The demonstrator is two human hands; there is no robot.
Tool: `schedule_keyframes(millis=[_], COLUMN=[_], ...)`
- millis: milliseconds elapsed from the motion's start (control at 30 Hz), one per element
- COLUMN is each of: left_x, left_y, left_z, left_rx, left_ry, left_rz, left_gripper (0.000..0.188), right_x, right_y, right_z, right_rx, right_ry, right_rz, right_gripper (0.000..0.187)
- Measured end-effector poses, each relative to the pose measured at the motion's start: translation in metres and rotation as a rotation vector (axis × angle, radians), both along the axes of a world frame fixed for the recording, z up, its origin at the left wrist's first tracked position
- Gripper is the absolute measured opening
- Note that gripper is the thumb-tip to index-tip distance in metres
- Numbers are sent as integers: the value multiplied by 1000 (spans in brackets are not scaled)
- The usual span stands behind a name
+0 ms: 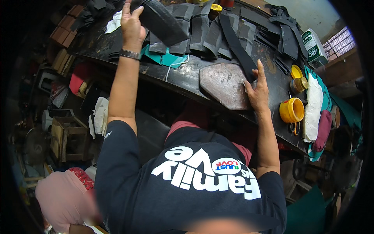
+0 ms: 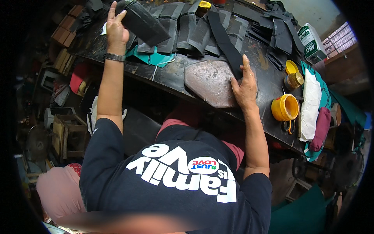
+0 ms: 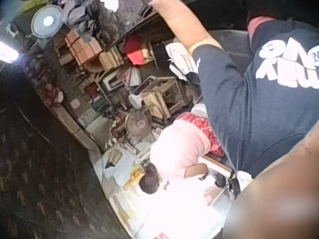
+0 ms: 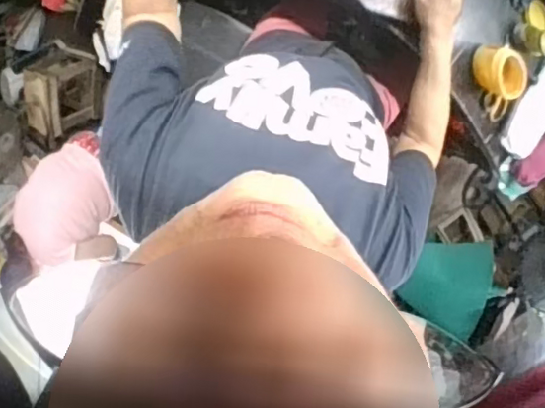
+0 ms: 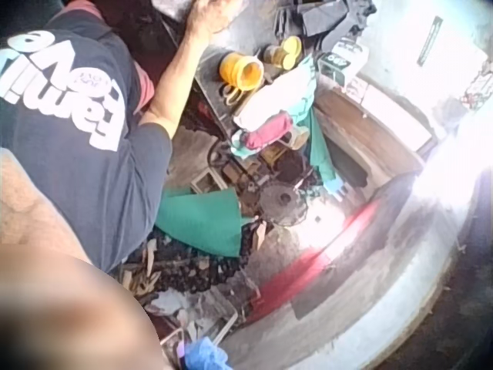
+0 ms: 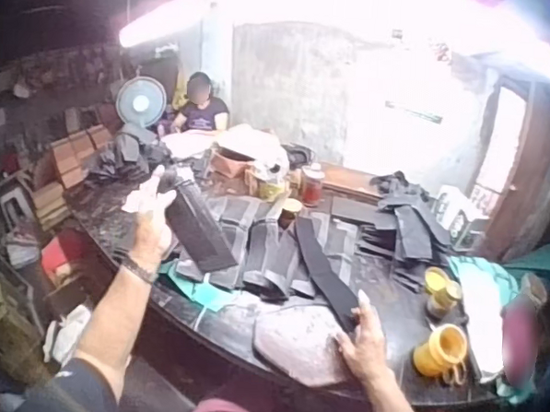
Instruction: The person assembles sandals by applying adhesive from a yellow tub to black rubber straps and pressing them onto a sole. The person repeatedly picks up straps, applies glue, and attaches them to the sole, then folds and presses the edges to secure the bond.
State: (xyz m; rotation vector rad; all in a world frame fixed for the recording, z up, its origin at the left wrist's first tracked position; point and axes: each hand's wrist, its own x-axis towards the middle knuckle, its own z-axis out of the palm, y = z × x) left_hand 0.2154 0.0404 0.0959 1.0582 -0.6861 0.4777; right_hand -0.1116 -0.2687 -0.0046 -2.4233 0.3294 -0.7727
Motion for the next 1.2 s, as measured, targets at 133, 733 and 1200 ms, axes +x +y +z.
schedule_keyframes(millis=[133, 733, 1200], left_x=[-44, -115, 15], left_y=[-39, -78, -252], left_z=[-22, -40, -44], left_rx=[-178, -6, 492], left_ry=[195, 191, -251], left_rz=[-233, -323, 195], left_gripper=[60, 58, 67], right_x=[10, 59, -74], right_y=[0, -71, -18], right_z=[5, 16, 6], right_rx=[-106, 839, 940], right_ry=[-23, -397, -501], right_rz=[6, -225, -18], right_gripper=[95, 59, 76])
